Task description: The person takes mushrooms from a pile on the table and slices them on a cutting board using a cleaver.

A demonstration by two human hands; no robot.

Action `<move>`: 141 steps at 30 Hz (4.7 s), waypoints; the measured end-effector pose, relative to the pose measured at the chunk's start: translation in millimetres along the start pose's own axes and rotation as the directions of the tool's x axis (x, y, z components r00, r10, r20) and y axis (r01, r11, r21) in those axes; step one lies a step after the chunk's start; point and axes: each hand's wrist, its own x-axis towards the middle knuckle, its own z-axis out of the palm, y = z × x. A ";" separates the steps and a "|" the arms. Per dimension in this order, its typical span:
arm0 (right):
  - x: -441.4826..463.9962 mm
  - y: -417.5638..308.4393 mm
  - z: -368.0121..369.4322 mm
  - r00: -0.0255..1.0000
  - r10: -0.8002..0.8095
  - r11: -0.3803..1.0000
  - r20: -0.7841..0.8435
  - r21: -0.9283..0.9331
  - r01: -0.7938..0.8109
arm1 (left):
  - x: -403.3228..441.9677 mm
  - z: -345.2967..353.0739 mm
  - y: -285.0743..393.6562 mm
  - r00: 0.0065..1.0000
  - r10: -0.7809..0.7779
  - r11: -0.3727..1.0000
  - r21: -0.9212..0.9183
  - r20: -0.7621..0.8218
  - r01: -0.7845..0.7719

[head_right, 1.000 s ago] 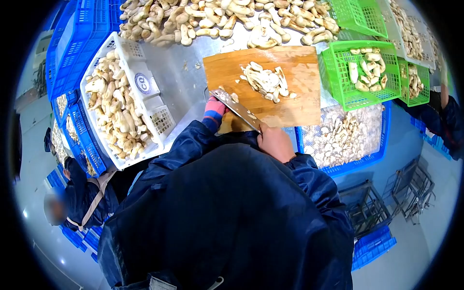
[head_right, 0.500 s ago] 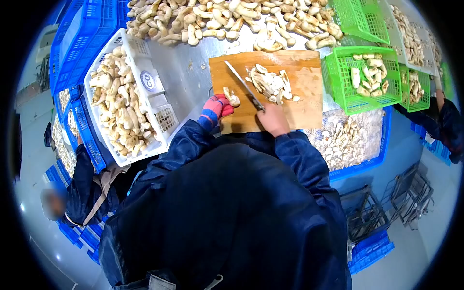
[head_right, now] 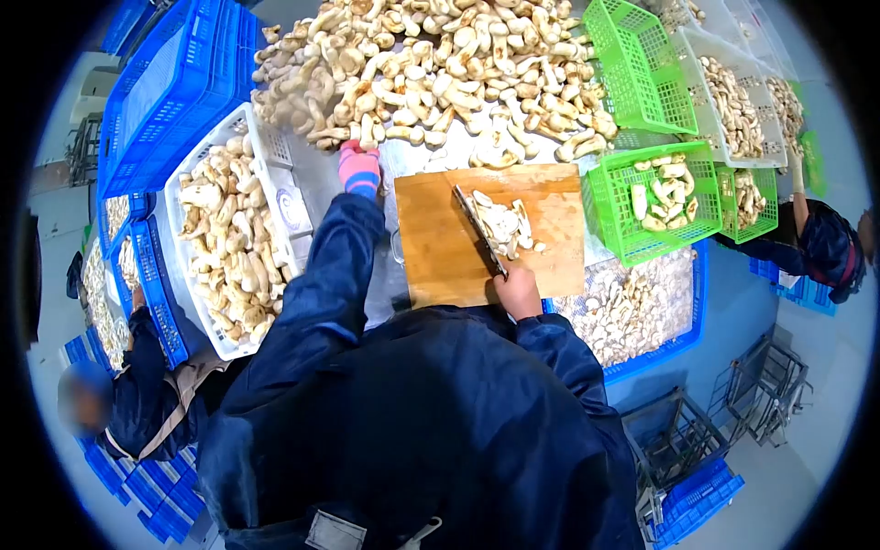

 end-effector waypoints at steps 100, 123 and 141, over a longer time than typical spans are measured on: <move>-6.6 -33.0 -28.7 0.980 -0.128 0.991 0.151 -0.025 0.133 | -171.5 -62.8 14.0 0.560 0.335 0.801 0.084 0.758 -0.593; 3.1 -23.7 9.9 0.976 -0.022 0.993 0.216 -0.112 0.047 | -197.7 -31.8 -17.9 0.877 0.014 0.991 0.113 0.480 -0.078; -30.7 -36.6 -30.4 0.974 -0.144 0.983 0.175 -0.084 0.161 | -205.8 11.8 -20.3 0.823 -0.313 0.897 -0.136 0.473 0.419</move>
